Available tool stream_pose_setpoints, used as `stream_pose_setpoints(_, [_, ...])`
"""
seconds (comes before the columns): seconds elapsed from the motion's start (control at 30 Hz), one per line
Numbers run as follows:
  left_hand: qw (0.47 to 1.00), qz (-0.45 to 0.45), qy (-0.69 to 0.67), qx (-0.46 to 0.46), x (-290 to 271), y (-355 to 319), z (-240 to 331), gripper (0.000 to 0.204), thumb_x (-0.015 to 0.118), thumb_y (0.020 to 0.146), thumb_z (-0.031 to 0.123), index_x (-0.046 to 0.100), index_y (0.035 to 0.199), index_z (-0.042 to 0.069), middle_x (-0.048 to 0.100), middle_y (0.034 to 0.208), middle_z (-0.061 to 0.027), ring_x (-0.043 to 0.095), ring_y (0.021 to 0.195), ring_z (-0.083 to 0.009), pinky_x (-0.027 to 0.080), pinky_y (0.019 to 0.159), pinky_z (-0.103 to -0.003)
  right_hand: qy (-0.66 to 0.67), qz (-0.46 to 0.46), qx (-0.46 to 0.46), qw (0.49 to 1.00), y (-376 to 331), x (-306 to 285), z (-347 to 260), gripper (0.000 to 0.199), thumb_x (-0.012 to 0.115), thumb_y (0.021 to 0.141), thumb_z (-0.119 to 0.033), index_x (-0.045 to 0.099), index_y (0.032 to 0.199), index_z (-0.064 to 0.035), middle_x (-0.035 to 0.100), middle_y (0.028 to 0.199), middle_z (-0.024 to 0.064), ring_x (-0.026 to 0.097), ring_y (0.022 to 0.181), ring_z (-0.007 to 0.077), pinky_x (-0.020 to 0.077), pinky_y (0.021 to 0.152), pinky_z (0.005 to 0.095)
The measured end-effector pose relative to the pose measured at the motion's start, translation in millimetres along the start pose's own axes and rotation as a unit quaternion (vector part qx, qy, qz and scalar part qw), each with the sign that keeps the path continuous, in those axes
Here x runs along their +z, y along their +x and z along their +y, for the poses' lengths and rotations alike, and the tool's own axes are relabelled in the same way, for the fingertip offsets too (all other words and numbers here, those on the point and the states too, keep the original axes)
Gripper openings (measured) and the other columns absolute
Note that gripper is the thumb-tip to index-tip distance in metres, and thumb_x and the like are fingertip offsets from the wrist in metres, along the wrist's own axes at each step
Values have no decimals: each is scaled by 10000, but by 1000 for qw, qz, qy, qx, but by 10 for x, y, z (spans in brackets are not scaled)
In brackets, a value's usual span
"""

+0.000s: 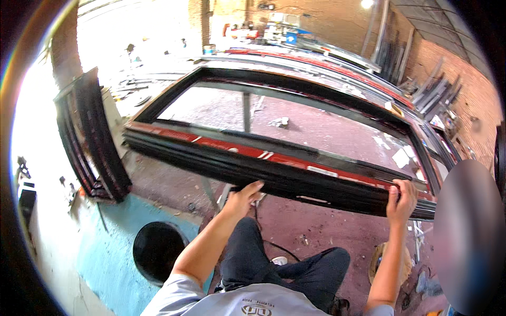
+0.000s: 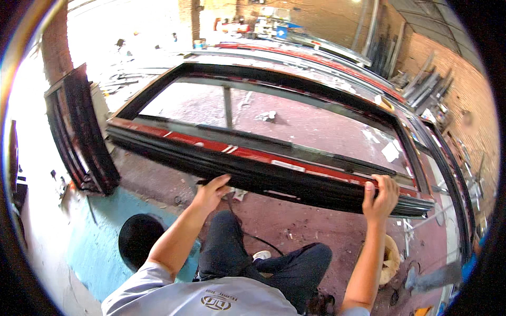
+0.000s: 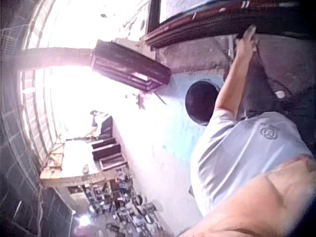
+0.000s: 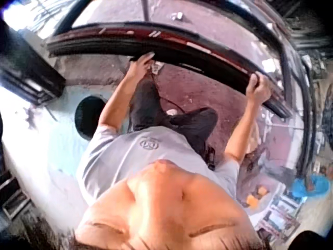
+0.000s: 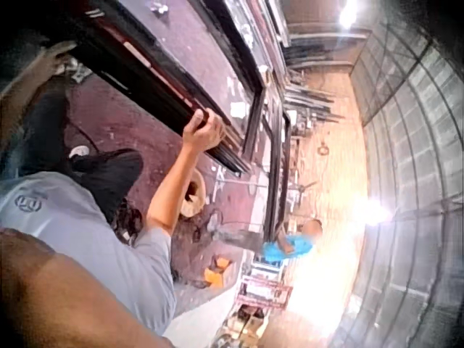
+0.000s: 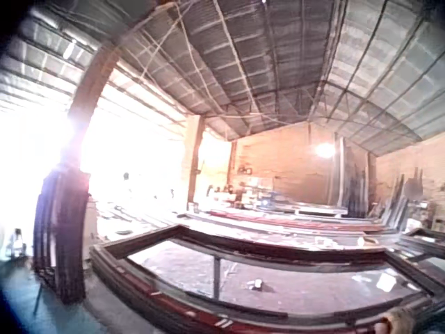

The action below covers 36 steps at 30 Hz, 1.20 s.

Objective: The person installs a black rubber seal onto a window frame using shears to trim the excess material. They press the seal into the frame's groove and cut it to fit the corners.

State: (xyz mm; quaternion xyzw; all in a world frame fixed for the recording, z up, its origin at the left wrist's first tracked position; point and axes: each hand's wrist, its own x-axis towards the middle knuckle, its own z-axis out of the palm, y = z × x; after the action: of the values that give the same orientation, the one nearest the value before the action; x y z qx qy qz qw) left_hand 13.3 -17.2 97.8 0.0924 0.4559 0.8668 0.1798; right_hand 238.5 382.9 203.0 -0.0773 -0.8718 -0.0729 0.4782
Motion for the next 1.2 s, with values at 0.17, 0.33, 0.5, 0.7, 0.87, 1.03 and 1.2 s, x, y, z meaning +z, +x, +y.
stream_pose_setpoints(0.17, [997, -48, 59, 4, -5, -34, -232, 385, 757, 984, 367, 561, 1072, 48, 554, 840, -1, 522, 703, -94, 463, 622, -304, 3, 108, -10, 994, -152, -144, -471, 250, 551, 1076, -178, 657, 1155, 35, 662, 1194, 180, 615, 1135, 344, 456, 1012, 460])
stream_pose_setpoints(0.33, [975, -180, 97, 85, -148, -750, -785, 427, 515, 1096, 496, 508, 1123, 69, 454, 860, 30, 420, 727, -72, 378, 618, -254, 404, -53, 114, 906, -1498, 37, -1483, 279, 588, 995, -199, 667, 1139, 26, 673, 1092, 208, 633, 1034, 335, 490, 930, 447])
stream_pose_setpoints(0.5, [964, -254, 59, -47, 409, -1055, -730, 232, 483, 1142, 279, 510, 1184, 53, 498, 907, 22, 459, 768, -62, 420, 667, -241, 595, -252, 198, 737, -1953, 221, -2498, 476, 693, 966, -226, 582, 1337, 51, 627, 1312, 218, 596, 1238, 386, 447, 1080, 460])
stream_pose_setpoints(0.7, [942, -262, 203, 59, 917, -1041, -165, 146, 524, 1108, 114, 517, 1213, 13, 608, 918, -45, 537, 746, -91, 486, 668, -263, 619, -341, 233, 668, -2168, 287, -2407, 192, 630, 1053, -149, 701, 1141, 7, 728, 1123, 129, 679, 1071, 248, 506, 956, 372])
stream_pose_setpoints(0.87, [947, -264, 159, 86, 1427, -898, -28, 145, 557, 1086, 62, 541, 1201, -25, 632, 938, -66, 578, 737, -79, 474, 640, -237, 630, -297, 269, 666, -2670, 367, -2134, 212, 642, 1059, -188, 721, 1117, 1, 750, 1022, 100, 701, 965, 191, 533, 864, 339])
stream_pose_setpoints(1.03, [923, -290, 228, 106, 1918, -832, -16, 148, 597, 1070, 61, 596, 1193, -20, 627, 855, -35, 594, 702, -79, 463, 593, -226, 591, -306, 338, 665, -3129, 329, -2000, 242, 668, 1046, -211, 725, 1156, -2, 757, 995, 88, 704, 926, 167, 539, 824, 319])
stream_pose_setpoints(1.2, [881, -322, 301, 173, 2462, -855, -112, 115, 661, 1028, 33, 657, 1126, -27, 625, 893, -24, 622, 698, -89, 465, 559, -218, 598, -257, 323, 687, -3223, 312, -1890, 262, 647, 1055, -200, 708, 1201, 10, 761, 1010, 104, 713, 939, 165, 545, 833, 311])
